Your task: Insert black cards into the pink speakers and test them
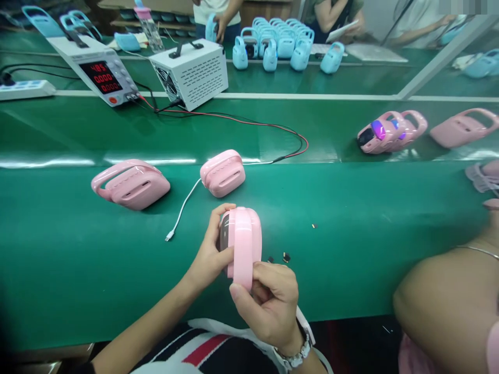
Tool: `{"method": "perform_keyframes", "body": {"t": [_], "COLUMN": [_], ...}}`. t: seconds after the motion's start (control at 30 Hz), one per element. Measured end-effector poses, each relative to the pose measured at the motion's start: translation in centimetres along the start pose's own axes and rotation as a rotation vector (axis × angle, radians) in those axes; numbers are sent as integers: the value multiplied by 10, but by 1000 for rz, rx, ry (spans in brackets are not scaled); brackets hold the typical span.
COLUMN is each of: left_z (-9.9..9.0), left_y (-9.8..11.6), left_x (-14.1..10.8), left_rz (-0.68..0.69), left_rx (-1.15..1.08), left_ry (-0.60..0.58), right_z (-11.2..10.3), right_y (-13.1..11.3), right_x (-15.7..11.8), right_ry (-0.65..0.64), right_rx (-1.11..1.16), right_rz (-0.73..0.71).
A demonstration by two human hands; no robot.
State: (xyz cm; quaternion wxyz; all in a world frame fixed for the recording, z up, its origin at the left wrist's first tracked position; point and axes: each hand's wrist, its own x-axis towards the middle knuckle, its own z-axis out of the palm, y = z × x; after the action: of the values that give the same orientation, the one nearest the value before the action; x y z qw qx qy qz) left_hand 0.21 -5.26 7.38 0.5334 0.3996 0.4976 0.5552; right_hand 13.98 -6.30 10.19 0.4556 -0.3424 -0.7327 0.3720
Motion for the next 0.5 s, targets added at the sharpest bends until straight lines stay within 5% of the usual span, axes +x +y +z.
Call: {"method": "perform_keyframes", "body": {"t": [0.1, 0.27, 0.37, 0.5], "left_z": [-2, -4, -4, -7], "left_y": [-17, -40, -41, -38], "left_x": [3, 6, 4, -4], "left_rz": [-59, -48, 7, -102], "left_rx": [-148, -282, -293, -454], "left_ry": [-65, -8, -55, -48], "right_z": [-27, -102, -129, -134], "right_y": [16, 88, 124, 135], "right_x": [-2, 2, 8, 17], "right_ry": [-181, 240, 157, 151], "right_rx": [-6, -619, -715, -661], "right_rz": [92, 277, 323, 402]}}
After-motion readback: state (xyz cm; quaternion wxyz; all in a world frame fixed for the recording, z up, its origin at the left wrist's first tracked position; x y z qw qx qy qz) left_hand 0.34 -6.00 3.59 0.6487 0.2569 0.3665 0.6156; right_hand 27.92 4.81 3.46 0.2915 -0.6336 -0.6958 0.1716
